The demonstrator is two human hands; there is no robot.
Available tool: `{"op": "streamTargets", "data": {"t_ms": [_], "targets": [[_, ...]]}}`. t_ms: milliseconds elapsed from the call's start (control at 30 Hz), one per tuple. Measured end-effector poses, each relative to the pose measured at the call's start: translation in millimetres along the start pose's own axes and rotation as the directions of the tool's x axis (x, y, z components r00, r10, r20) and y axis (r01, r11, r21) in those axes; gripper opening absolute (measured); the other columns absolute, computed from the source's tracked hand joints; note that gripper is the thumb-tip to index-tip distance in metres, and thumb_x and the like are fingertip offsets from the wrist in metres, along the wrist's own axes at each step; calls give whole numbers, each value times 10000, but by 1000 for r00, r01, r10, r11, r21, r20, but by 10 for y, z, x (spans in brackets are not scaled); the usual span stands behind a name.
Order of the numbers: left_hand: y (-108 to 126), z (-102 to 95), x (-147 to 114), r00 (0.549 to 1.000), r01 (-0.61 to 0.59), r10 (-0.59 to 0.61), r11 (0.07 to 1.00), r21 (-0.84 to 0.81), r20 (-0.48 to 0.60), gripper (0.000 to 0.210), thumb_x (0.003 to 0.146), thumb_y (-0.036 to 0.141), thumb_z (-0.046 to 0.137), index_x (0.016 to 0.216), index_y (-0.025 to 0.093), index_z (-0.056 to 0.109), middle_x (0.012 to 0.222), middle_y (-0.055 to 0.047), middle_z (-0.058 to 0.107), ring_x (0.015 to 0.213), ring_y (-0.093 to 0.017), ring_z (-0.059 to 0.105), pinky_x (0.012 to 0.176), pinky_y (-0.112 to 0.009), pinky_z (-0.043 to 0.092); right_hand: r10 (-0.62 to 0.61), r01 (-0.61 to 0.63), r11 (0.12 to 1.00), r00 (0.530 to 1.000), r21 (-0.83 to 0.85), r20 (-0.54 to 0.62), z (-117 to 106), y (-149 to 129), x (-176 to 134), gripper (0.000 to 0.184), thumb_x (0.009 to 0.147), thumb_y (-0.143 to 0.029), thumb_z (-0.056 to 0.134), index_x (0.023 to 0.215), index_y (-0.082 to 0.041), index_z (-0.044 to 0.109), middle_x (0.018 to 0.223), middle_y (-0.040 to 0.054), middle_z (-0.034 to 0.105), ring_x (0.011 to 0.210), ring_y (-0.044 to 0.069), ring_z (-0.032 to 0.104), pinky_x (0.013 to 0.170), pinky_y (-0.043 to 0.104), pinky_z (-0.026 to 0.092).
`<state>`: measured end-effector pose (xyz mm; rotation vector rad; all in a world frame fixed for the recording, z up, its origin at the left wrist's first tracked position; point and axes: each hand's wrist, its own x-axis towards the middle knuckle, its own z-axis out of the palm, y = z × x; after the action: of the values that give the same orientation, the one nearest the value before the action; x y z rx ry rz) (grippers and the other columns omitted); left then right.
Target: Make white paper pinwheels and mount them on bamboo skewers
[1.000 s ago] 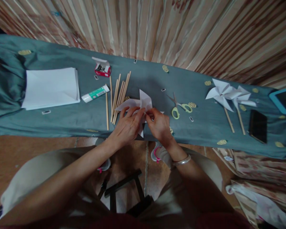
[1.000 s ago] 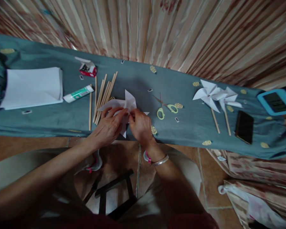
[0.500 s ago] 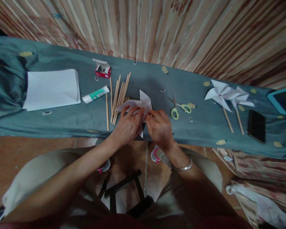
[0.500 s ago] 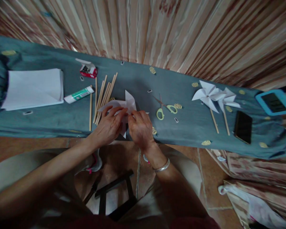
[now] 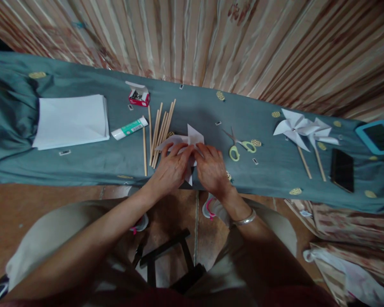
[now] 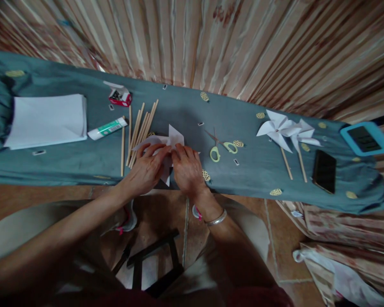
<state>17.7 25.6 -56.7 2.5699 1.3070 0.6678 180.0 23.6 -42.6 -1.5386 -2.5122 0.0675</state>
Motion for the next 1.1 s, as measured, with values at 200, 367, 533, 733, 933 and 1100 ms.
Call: {"op": "streamTargets", "data": {"t_ms": [200, 367, 533, 733, 933, 1100], "targets": [[1, 18, -8, 1000, 8, -8, 1000, -19, -10, 517, 852, 82, 372, 1368, 85, 394, 1286, -185, 607, 1329, -292, 417, 1081, -517, 239, 21, -23, 998, 1000, 57, 22, 3, 14, 26, 410, 904, -111, 406, 1270, -101, 590, 1363, 148, 558, 1199, 303, 452, 1003, 433, 362], [23, 14, -17, 999, 41, -41, 994, -102, 1, 561, 816, 60, 389, 1375, 107, 396, 1326, -176, 580, 1368, -290, 373, 1091, -520, 229, 17, -18, 998, 1000, 57, 15, 17, 20, 28, 416, 914, -119, 404, 1293, -96, 574, 1364, 142, 555, 1199, 296, 443, 1011, 417, 350], [-9, -113, 53, 990, 114, -125, 979, -167, -60, 581, 767, 68, 417, 1337, 178, 452, 1366, -112, 561, 1389, -250, 351, 1131, -467, 216, 0, -1, 1000, 998, 6, 56, 9, -14, 41, 400, 927, -122, 386, 1274, -68, 580, 1380, 152, 546, 1211, 303, 441, 1016, 424, 336], [-114, -329, 105, 957, 215, -246, 956, -198, -152, 536, 796, 132, 436, 1326, 209, 469, 1433, -108, 497, 1391, -259, 359, 1123, -476, 272, 28, -30, 999, 997, 34, 66, -2, 5, 54, 398, 922, -107, 385, 1264, -90, 587, 1354, 130, 576, 1184, 287, 474, 1006, 400, 345], [-139, -435, 87, 940, 247, -290, 941, -230, -178, 548, 800, 148, 444, 1337, 254, 465, 1449, -86, 469, 1401, -265, 339, 1129, -500, 266, 18, -22, 996, 999, 90, 41, -7, 41, 38, 420, 907, -99, 384, 1282, -60, 571, 1318, 146, 605, 1165, 296, 488, 1005, 415, 353], [-144, -465, 83, 932, 259, -309, 933, -249, -191, 555, 788, 137, 455, 1334, 238, 470, 1446, -96, 469, 1395, -266, 348, 1133, -494, 259, -30, 29, 999, 999, 37, 30, 1, 3, 31, 434, 912, -105, 391, 1315, -100, 553, 1308, 126, 606, 1140, 287, 489, 987, 403, 357]]}}
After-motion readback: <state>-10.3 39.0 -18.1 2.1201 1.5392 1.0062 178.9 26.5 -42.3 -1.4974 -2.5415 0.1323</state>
